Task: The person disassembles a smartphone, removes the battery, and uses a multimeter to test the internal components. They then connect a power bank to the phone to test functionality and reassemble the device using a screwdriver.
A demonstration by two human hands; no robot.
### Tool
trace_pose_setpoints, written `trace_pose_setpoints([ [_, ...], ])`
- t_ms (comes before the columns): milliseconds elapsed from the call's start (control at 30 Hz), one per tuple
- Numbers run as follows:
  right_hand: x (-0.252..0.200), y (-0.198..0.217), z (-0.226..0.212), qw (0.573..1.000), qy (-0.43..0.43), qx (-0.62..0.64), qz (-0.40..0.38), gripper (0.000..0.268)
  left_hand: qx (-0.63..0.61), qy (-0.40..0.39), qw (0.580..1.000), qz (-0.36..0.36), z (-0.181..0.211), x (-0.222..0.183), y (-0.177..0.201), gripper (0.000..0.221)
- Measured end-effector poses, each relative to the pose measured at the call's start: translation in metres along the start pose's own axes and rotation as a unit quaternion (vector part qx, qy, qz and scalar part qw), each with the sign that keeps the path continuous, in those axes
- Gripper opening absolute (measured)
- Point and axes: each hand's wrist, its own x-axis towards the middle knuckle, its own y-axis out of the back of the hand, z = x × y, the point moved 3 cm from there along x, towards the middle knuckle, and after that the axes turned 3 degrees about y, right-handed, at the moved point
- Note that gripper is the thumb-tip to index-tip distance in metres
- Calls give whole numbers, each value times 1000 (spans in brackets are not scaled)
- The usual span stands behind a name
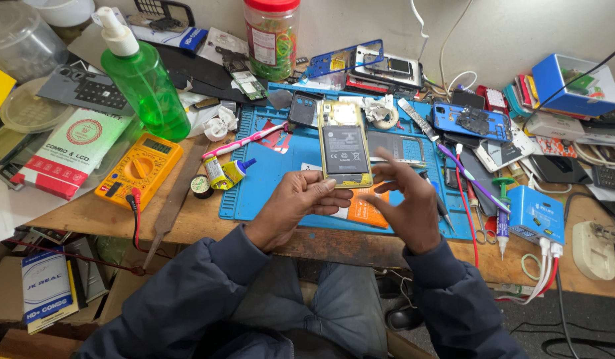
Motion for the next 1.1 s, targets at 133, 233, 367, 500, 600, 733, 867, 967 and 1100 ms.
trace_pose_setpoints([
  [133,1,6,-35,956,212,-203,25,30,-52,10,998,-27,18,-6,-1,36],
  [233,6,16,-48,941,246,-221,64,26,-45,-14,999,-27,40,-14,-11,39],
  [367,16,23,-58,969,154,-182,64,23,561,-99,786,239,74,-33,-19,38],
  [500,25,20,-65,975,130,-176,46,21,474,-480,718,170,88,-41,-33,26],
  [600,27,23,-68,973,145,-172,57,37,333,-395,836,184,69,-21,-17,17],
  [733,24,18,-54,989,-3,-145,14,30,-17,-235,956,172,22,-4,0,14],
  [867,21,10,-34,972,16,-225,-67,29,248,-214,928,179,10,-10,14,15],
  [967,17,1,-19,970,16,-218,-103,27,363,-300,868,159,21,-14,11,28],
  [1100,19,-1,-7,982,9,-166,-85,29,451,-301,830,134,36,-9,-2,23],
])
